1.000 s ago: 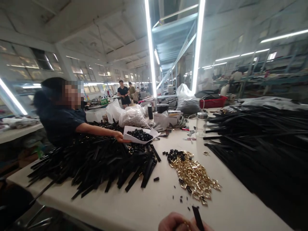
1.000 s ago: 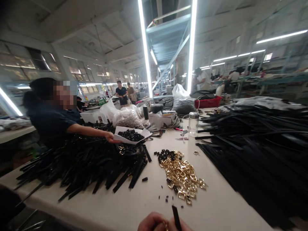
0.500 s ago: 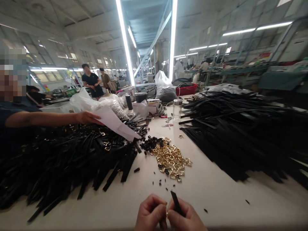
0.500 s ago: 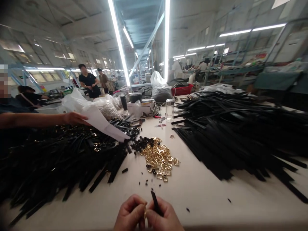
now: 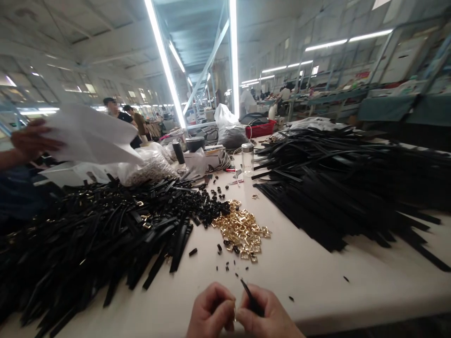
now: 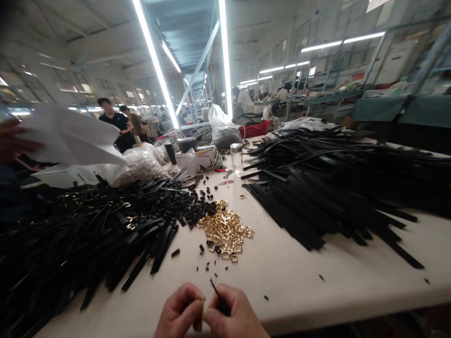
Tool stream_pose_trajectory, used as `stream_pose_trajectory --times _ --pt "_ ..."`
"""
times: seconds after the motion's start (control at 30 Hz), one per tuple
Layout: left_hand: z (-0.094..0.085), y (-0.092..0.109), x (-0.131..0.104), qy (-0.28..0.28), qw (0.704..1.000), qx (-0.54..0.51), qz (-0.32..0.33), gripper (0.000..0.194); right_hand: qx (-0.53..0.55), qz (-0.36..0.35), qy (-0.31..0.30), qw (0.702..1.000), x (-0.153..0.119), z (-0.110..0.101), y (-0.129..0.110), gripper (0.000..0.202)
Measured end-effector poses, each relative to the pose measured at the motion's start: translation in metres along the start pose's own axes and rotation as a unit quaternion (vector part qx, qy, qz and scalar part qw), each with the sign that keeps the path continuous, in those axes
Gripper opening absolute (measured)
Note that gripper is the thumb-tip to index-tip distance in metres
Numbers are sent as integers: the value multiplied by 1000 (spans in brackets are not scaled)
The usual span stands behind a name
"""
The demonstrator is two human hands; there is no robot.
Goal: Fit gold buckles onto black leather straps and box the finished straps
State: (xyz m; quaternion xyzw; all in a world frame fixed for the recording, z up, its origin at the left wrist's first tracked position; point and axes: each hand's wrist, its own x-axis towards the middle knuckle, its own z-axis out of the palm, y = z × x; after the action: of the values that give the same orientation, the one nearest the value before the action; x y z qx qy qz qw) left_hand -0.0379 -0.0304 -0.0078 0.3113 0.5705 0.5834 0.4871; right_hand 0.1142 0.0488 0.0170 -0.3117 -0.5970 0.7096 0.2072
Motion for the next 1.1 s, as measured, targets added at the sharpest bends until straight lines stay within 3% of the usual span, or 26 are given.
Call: stream_pose_trajectory --times 0.2,0.27,0.43,0.53,0.63,0.7,0.83,1.1 --pt "22 -8 1 -54 971 -213 -95 47 94 46 -20 994 -9 3 -11 37" --pt "25 -3 -2 -58 977 -187 -89 43 81 35 -12 996 -13 -1 -13 36" --pt "20 24 -14 -63 997 35 12 30 -22 -33 27 999 -22 -14 -18 27" --pt "16 37 -21 -52 992 101 57 23 -17 -40 4 999 -26 -17 -21 23" --pt "16 42 -24 -93 995 36 -7 26 58 -26 -67 996 -26 -15 -22 25" --pt "19 43 -24 -91 993 -43 -60 31 114 -11 -92 989 -25 -12 -20 29" --pt "27 40 -24 -51 986 -133 -91 36 208 18 -90 974 -23 -5 -10 34" --pt "26 34 -24 -36 990 -108 -86 32 206 31 -59 976 -29 -3 -10 36"
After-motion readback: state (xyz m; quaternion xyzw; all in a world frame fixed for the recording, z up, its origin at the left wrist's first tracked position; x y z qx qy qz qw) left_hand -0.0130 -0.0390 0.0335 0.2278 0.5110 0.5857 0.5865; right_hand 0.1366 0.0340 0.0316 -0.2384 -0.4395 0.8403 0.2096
